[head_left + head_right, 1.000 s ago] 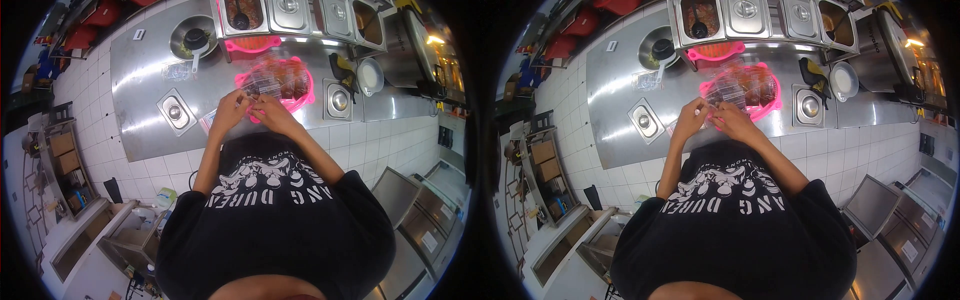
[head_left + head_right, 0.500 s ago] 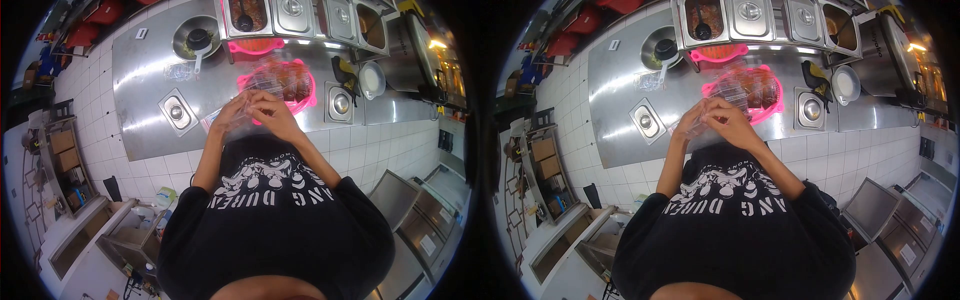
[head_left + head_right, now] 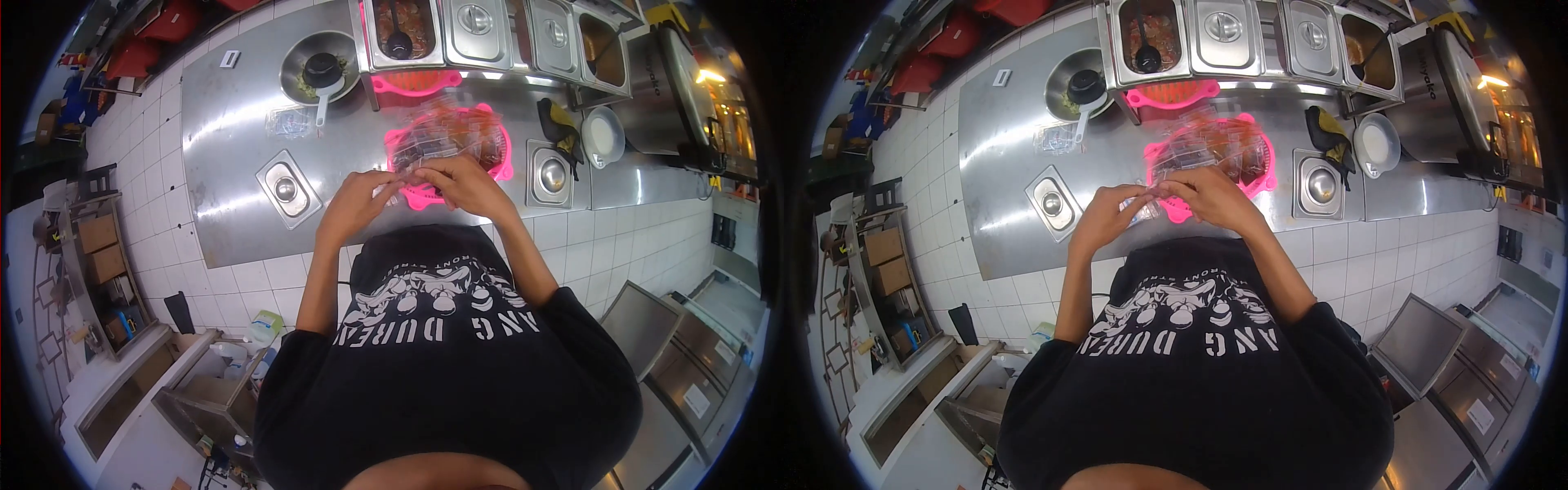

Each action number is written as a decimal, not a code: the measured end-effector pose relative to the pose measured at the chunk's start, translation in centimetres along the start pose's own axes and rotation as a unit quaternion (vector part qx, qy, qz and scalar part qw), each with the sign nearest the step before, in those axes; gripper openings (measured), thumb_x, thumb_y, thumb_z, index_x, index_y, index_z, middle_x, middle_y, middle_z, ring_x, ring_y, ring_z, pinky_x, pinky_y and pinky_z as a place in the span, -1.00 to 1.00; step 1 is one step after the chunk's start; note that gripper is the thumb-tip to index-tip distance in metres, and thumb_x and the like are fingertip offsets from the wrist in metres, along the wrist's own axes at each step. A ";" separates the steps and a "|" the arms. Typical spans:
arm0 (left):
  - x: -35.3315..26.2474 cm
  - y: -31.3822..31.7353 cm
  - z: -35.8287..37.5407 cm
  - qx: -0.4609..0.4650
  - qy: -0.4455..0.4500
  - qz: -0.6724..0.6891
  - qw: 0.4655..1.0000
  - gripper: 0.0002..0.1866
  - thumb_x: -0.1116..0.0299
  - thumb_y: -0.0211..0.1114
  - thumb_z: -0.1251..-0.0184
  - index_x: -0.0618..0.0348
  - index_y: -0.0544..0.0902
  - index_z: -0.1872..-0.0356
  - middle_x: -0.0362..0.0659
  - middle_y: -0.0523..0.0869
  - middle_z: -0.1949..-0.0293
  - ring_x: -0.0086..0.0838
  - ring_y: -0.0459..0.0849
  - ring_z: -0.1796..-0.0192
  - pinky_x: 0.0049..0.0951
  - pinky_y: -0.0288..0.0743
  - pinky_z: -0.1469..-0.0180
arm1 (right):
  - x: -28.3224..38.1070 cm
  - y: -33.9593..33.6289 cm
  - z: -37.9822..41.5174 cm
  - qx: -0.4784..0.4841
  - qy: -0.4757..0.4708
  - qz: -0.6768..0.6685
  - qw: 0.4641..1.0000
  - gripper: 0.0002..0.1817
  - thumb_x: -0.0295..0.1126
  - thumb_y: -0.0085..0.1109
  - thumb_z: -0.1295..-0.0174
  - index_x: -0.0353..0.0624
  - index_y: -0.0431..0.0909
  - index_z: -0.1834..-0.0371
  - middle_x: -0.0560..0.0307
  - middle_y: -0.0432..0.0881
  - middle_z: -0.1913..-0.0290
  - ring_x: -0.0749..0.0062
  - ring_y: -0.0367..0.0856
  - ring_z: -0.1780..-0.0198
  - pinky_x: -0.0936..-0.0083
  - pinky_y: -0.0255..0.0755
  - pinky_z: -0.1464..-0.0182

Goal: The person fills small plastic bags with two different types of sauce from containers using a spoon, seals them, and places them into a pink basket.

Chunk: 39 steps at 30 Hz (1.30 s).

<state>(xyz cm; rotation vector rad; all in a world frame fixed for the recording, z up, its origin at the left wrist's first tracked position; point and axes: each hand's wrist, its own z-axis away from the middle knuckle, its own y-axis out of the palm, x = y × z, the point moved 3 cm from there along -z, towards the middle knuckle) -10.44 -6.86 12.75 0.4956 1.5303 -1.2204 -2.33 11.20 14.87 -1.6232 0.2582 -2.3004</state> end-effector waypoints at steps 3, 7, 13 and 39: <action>0.7 -0.2 0.3 -0.034 -0.085 -0.008 0.996 -0.80 0.35 0.30 -0.36 0.27 0.74 0.16 0.00 0.80 0.23 -0.30 0.78 0.14 -0.43 0.56 0.07 | -0.9 -0.5 0.0 0.002 0.023 -0.109 0.994 -0.70 -0.26 0.02 -0.49 -0.28 0.64 0.16 0.18 0.61 0.57 0.63 0.44 0.68 0.60 0.31 0.63; -0.5 -0.7 -0.2 -0.124 -0.083 -0.022 0.989 -0.84 0.37 0.35 -0.29 0.24 0.75 0.25 -0.06 0.77 0.37 -0.25 0.75 0.29 -0.37 0.55 0.17 | -1.3 -0.9 0.1 -0.042 0.067 -0.146 0.986 -0.70 -0.29 0.00 -0.49 -0.32 0.62 0.10 0.06 0.70 0.39 0.63 0.41 0.72 0.61 0.26 0.67; 0.0 -1.4 -0.5 -0.145 -0.022 -0.133 0.980 -0.77 0.32 0.43 -0.20 0.20 0.73 0.16 -0.07 0.75 0.28 -0.18 0.68 0.18 -0.28 0.52 0.07 | 0.0 0.6 0.6 -0.005 0.059 -0.135 0.989 -0.70 -0.28 -0.02 -0.49 -0.25 0.54 -0.08 0.04 0.70 0.27 0.60 0.47 0.70 0.61 0.30 0.67; 3.5 8.4 2.8 0.016 -0.060 0.722 0.689 -0.45 0.23 0.14 -0.45 0.29 0.35 -0.36 -0.08 0.58 -0.16 -0.29 0.59 -0.19 -0.13 0.37 -0.37 | 9.3 -11.0 -21.5 -0.400 -0.123 0.314 0.852 -0.73 -0.26 0.25 -0.17 -0.30 0.63 0.30 -0.27 0.68 0.33 -0.18 0.67 0.16 0.00 0.51 0.07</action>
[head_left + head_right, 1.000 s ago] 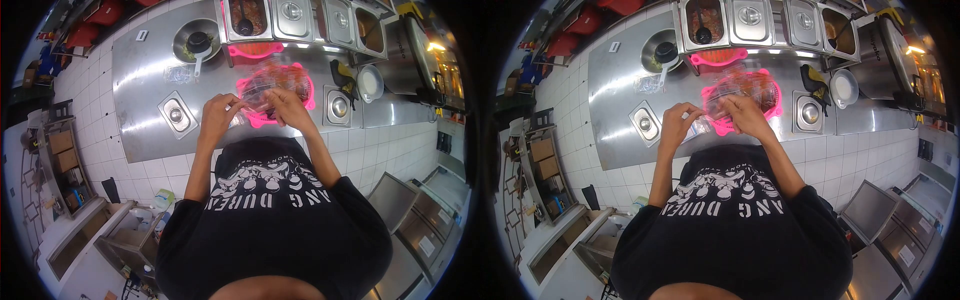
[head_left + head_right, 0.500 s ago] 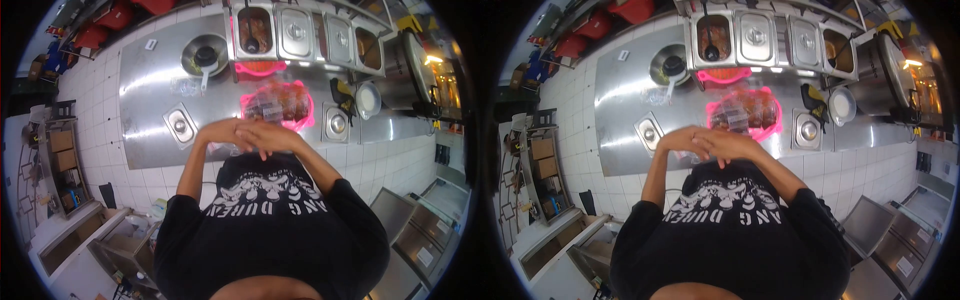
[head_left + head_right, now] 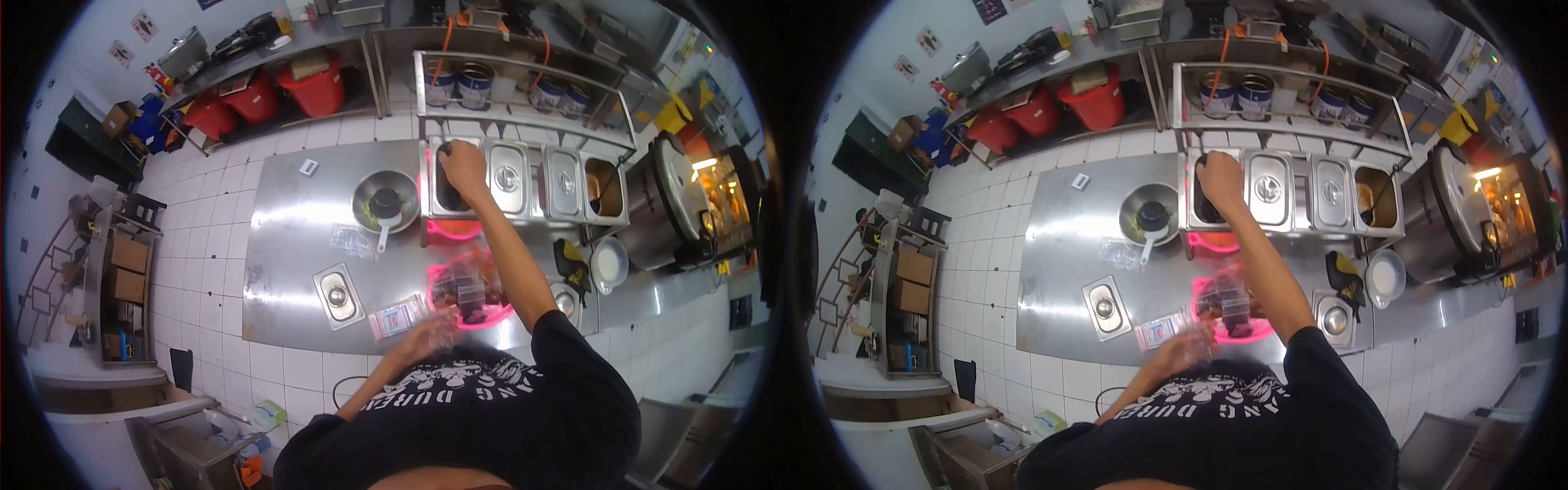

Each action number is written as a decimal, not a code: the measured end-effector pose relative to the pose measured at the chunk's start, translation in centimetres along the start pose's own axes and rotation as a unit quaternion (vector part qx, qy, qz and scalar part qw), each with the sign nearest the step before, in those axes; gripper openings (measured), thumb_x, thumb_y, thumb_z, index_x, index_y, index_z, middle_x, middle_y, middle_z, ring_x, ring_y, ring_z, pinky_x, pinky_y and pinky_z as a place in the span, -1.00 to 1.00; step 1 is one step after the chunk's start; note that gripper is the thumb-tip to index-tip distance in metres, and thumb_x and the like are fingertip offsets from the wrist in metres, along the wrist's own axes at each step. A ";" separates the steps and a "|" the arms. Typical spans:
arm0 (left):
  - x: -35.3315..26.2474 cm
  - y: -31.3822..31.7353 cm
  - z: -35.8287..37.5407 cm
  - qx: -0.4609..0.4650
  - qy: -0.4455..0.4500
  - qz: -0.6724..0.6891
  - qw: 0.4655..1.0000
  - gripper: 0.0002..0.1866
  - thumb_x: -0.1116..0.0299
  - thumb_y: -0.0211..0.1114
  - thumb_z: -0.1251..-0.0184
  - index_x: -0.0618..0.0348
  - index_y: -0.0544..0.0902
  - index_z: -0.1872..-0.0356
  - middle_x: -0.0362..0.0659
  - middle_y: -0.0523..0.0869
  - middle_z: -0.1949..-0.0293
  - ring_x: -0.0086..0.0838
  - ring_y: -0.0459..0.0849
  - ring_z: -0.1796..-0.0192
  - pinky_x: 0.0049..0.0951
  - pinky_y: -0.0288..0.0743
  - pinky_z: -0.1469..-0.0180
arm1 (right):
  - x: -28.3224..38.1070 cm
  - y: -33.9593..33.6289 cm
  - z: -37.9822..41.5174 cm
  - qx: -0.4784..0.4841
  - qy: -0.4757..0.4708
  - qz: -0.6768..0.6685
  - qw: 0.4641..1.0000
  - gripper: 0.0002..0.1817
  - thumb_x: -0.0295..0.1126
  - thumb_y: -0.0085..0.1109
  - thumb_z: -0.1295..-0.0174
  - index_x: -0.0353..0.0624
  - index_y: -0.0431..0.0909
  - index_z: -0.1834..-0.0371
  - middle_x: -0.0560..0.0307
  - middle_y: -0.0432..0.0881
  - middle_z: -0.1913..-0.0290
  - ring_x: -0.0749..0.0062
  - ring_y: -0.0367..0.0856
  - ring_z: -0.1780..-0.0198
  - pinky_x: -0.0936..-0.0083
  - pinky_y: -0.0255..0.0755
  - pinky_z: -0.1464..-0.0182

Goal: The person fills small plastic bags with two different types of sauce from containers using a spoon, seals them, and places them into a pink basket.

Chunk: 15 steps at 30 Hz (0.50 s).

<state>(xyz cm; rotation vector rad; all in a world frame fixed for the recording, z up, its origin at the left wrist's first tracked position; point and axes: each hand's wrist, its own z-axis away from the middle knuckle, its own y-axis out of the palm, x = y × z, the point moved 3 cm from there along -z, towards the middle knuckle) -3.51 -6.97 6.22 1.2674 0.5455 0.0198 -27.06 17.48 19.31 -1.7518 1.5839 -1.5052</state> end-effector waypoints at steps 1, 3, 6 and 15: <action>0.5 0.9 0.5 0.001 -0.010 0.038 0.999 -0.45 0.26 0.15 -0.43 0.30 0.34 -0.36 -0.08 0.59 -0.14 -0.27 0.58 -0.20 -0.12 0.36 -0.38 | 0.0 0.0 -0.6 -0.004 -0.011 -0.002 1.000 -0.73 -0.26 0.25 -0.17 -0.30 0.63 0.30 -0.27 0.68 0.33 -0.18 0.67 0.16 0.00 0.51 0.07; 1.9 0.6 0.7 0.002 0.001 0.040 0.999 -0.39 0.18 0.19 -0.33 0.27 0.37 -0.34 -0.07 0.60 -0.04 -0.19 0.57 -0.19 0.04 0.21 -0.45 | -0.8 0.3 -0.7 0.035 0.074 -0.064 0.995 -0.74 -0.27 0.27 -0.14 -0.30 0.62 0.34 -0.26 0.68 0.31 -0.18 0.66 0.13 0.01 0.50 0.06; 2.3 1.1 0.7 0.046 0.008 0.072 0.996 -0.51 0.11 0.09 -0.39 0.21 0.42 -0.22 -0.14 0.56 0.02 -0.26 0.54 -0.15 -0.01 0.22 -0.44 | -1.3 -1.0 -0.2 0.008 0.089 -0.078 0.993 -0.72 -0.25 0.27 -0.14 -0.31 0.58 0.35 -0.26 0.67 0.33 -0.20 0.65 0.15 0.02 0.49 0.08; -2.3 1.3 -2.2 0.006 0.059 -0.040 0.997 -0.45 -0.02 -0.19 -0.60 0.21 0.39 -0.31 -0.21 0.55 0.08 -0.40 0.56 0.06 -0.23 0.42 -0.14 | -3.4 -4.1 1.1 0.071 0.173 -0.159 0.969 -0.72 -0.26 0.24 -0.17 -0.30 0.51 0.41 -0.27 0.67 0.33 -0.19 0.67 0.21 0.04 0.49 0.11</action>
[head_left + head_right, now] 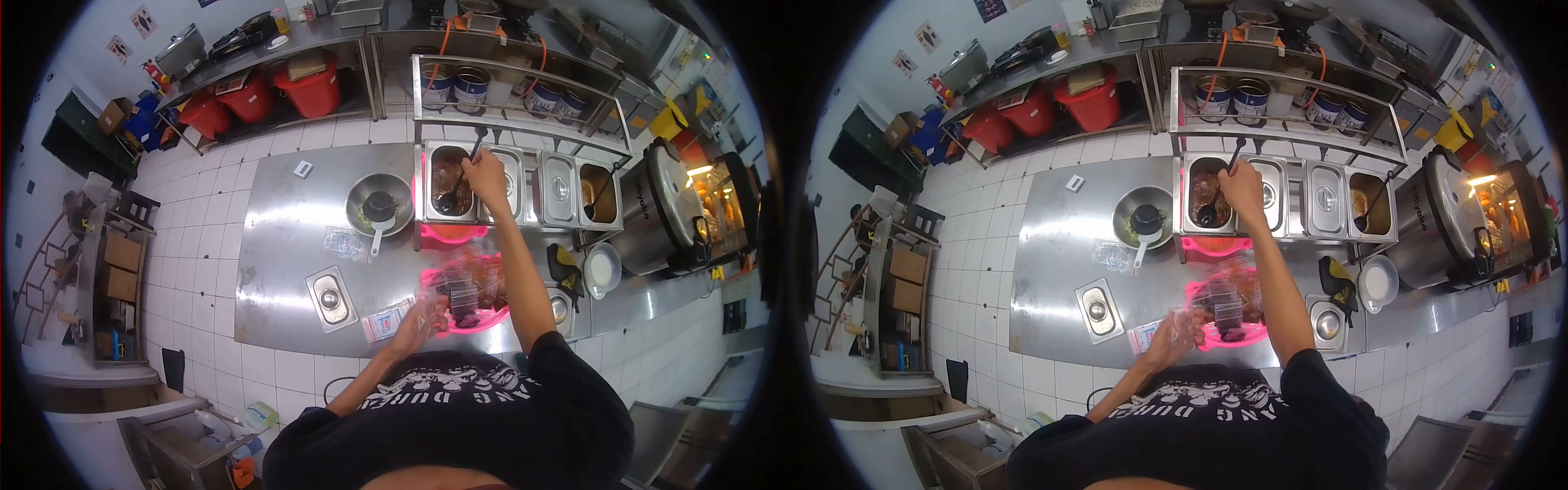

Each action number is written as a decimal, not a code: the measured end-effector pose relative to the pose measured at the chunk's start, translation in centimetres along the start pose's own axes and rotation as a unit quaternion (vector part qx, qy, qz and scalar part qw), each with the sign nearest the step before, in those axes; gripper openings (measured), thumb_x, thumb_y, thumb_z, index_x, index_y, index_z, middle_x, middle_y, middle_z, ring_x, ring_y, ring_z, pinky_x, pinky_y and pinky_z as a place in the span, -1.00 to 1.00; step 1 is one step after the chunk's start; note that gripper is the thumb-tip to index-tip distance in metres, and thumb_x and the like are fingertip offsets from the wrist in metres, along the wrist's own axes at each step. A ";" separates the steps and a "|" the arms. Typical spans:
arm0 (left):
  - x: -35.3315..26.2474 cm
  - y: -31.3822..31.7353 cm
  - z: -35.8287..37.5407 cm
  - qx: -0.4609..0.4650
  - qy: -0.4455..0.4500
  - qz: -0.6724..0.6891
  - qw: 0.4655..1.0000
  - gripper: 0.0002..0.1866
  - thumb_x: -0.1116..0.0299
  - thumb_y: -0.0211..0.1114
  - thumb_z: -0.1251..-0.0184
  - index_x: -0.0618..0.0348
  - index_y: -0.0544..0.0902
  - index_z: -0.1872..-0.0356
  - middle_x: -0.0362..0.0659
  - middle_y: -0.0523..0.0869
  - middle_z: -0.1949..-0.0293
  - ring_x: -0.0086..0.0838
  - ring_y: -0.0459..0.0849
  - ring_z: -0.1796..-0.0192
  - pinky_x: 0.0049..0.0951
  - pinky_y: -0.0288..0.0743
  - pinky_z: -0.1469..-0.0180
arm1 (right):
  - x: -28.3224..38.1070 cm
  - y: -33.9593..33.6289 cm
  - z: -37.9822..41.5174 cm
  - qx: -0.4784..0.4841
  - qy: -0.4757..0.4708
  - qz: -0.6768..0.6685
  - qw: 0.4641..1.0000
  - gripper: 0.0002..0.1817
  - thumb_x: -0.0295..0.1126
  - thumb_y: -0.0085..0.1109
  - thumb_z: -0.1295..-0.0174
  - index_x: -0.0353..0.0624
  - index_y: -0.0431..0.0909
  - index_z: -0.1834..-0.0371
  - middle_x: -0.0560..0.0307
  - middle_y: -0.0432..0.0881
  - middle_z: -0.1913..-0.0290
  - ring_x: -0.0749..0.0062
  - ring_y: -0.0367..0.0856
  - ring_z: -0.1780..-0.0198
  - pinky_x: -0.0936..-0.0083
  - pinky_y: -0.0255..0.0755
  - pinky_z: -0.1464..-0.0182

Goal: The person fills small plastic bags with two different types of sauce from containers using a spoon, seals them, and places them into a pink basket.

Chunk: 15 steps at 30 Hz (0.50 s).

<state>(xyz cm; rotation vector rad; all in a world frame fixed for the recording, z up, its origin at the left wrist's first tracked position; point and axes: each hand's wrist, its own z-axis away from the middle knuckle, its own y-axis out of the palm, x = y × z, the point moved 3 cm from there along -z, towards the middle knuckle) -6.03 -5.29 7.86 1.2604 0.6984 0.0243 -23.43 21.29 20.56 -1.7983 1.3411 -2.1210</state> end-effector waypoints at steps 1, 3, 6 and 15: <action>-0.9 0.5 -0.3 -0.022 0.004 -0.019 1.000 -0.41 -0.07 -0.24 -0.61 0.21 0.39 -0.31 -0.21 0.54 0.11 -0.41 0.57 0.09 -0.25 0.42 -0.12 | -0.2 0.2 0.0 0.001 0.004 0.000 1.000 -0.72 -0.26 0.24 -0.17 -0.30 0.51 0.41 -0.27 0.67 0.33 -0.19 0.67 0.21 0.04 0.49 0.11; -2.3 1.0 -0.8 -0.022 0.021 -0.027 0.999 -0.39 -0.10 -0.27 -0.60 0.20 0.39 -0.30 -0.22 0.54 0.14 -0.41 0.57 0.13 -0.25 0.43 -0.11 | -0.5 0.7 -0.4 -0.030 0.006 0.001 1.000 -0.72 -0.29 0.21 -0.16 -0.35 0.49 0.41 -0.31 0.68 0.30 -0.26 0.66 0.19 0.02 0.50 0.09; -3.5 1.5 -1.7 -0.019 0.053 -0.015 0.998 -0.33 -0.18 -0.29 -0.57 0.22 0.39 -0.29 -0.22 0.52 0.16 -0.40 0.53 0.18 -0.30 0.40 -0.04 | -0.6 1.5 -0.9 -0.094 -0.024 0.035 0.995 -0.72 -0.33 0.17 -0.16 -0.40 0.46 0.30 -0.42 0.66 0.27 -0.38 0.64 0.17 -0.04 0.48 0.04; -0.8 0.1 -5.2 -0.083 0.074 0.010 0.994 -0.46 -0.08 -0.17 -0.58 0.20 0.44 -0.18 -0.19 0.56 0.10 -0.37 0.58 0.11 -0.28 0.45 -0.05 | -0.7 2.0 -0.4 -0.159 -0.070 -0.038 0.984 -0.66 -0.34 0.11 -0.17 -0.42 0.35 0.15 -0.52 0.62 0.30 -0.46 0.60 0.16 -0.13 0.45 0.06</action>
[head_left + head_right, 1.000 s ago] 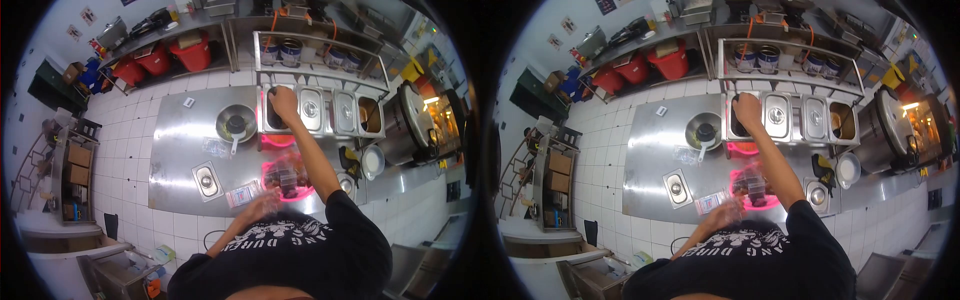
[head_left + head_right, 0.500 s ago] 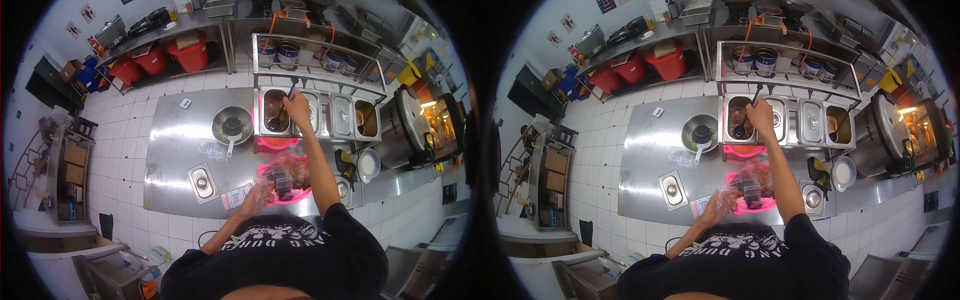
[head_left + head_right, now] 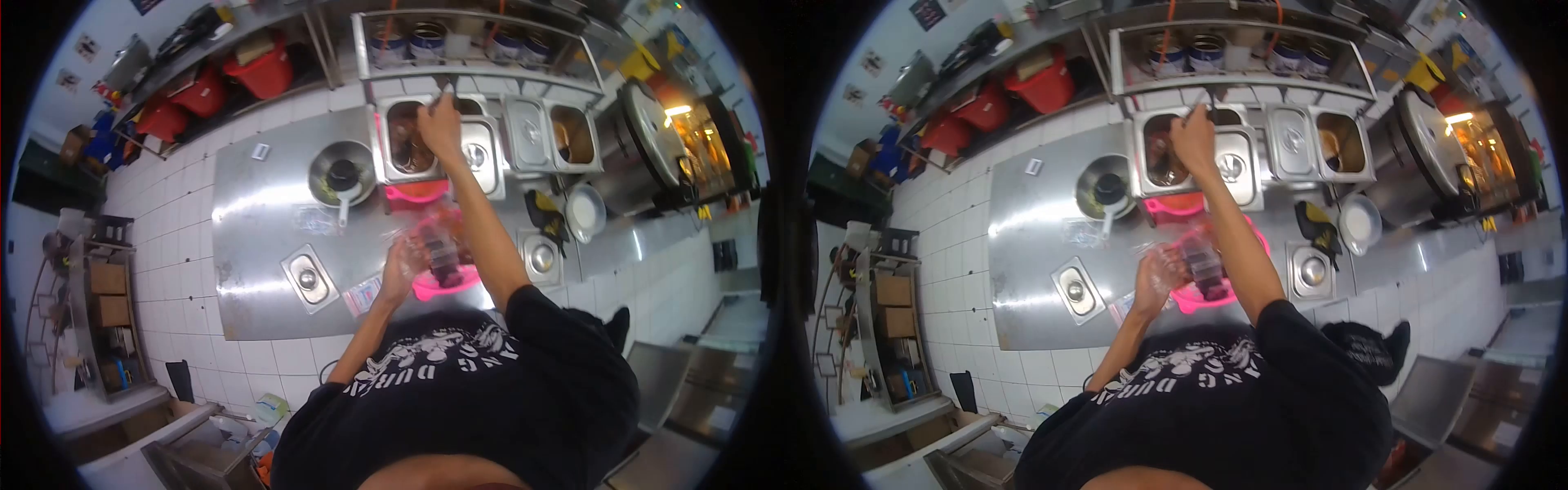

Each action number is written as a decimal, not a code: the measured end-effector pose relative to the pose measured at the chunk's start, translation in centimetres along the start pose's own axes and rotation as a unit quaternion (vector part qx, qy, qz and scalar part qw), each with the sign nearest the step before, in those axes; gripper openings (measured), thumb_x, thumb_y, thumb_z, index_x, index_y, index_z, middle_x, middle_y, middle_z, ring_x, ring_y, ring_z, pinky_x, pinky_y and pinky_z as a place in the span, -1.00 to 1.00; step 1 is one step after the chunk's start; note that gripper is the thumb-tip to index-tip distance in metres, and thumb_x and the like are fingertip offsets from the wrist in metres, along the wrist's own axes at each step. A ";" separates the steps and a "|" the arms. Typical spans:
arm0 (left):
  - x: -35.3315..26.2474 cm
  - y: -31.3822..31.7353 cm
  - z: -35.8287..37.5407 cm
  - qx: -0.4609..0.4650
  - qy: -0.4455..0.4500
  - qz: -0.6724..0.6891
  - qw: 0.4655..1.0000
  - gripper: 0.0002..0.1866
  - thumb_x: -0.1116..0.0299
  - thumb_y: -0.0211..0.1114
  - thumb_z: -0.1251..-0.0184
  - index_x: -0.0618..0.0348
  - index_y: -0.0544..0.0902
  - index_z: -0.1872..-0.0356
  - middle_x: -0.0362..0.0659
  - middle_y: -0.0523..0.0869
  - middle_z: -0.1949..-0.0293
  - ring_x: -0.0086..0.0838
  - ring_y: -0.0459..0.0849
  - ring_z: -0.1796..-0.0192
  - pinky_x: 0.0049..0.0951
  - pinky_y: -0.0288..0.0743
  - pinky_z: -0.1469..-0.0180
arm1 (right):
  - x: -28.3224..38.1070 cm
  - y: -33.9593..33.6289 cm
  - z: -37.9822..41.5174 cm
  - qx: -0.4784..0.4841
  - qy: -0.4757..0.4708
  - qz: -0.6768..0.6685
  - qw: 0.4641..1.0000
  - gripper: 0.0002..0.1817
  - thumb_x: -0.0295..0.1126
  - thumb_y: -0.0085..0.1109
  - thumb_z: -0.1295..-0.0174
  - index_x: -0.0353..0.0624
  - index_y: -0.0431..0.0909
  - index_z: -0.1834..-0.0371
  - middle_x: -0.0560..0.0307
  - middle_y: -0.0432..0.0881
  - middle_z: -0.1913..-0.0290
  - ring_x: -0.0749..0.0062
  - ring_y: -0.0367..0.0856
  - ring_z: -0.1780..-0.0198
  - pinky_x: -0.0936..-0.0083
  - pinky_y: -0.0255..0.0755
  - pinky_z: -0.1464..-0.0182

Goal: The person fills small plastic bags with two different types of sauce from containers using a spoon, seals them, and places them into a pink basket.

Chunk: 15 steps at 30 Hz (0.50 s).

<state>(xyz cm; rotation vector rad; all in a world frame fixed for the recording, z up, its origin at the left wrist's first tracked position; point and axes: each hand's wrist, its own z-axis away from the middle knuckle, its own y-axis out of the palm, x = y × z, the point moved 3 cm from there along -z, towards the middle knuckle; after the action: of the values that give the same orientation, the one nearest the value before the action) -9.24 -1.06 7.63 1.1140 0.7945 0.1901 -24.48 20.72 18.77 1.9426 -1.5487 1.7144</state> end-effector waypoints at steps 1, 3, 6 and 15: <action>2.0 -0.3 -0.5 -0.068 -0.026 -0.045 0.996 -0.52 -0.02 -0.11 -0.59 0.19 0.45 -0.17 -0.18 0.58 0.06 -0.35 0.62 0.06 -0.25 0.49 -0.09 | 0.6 -0.5 0.1 -0.004 -0.012 -0.024 1.000 -0.67 -0.34 0.11 -0.19 -0.40 0.35 0.15 -0.49 0.62 0.31 -0.45 0.60 0.16 -0.12 0.45 0.07; 3.8 0.3 -0.6 -0.048 -0.048 -0.035 0.997 -0.59 0.05 -0.05 -0.58 0.17 0.46 -0.14 -0.18 0.60 0.06 -0.35 0.63 0.02 -0.27 0.51 -0.13 | 0.3 -0.3 -0.5 0.036 0.045 -0.036 0.998 -0.69 -0.33 0.11 -0.22 -0.38 0.35 0.16 -0.43 0.64 0.31 -0.39 0.62 0.16 -0.10 0.45 0.09; 5.2 0.1 -4.8 -0.026 -0.024 -0.128 0.991 -0.68 0.15 0.04 -0.56 0.15 0.50 -0.10 -0.19 0.63 0.09 -0.40 0.65 -0.01 -0.35 0.54 -0.12 | -0.6 -0.2 -1.3 0.024 0.030 -0.031 0.999 -0.70 -0.32 0.11 -0.25 -0.37 0.37 0.16 -0.31 0.66 0.40 -0.25 0.67 0.27 0.02 0.51 0.16; 2.9 5.8 -9.9 -0.009 0.040 -0.251 0.967 -0.71 0.23 0.04 -0.59 0.21 0.56 -0.07 -0.18 0.67 0.06 -0.51 0.63 0.04 -0.48 0.54 0.03 | -1.1 -0.1 -1.0 0.043 0.053 -0.090 0.994 -0.69 -0.30 0.16 -0.23 -0.37 0.41 0.19 -0.35 0.66 0.34 -0.26 0.67 0.20 0.03 0.50 0.13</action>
<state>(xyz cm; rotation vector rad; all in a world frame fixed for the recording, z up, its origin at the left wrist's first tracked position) -12.25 10.26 9.17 0.8595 1.1189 -0.1834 -24.90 22.03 18.28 1.9285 -1.2418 1.8027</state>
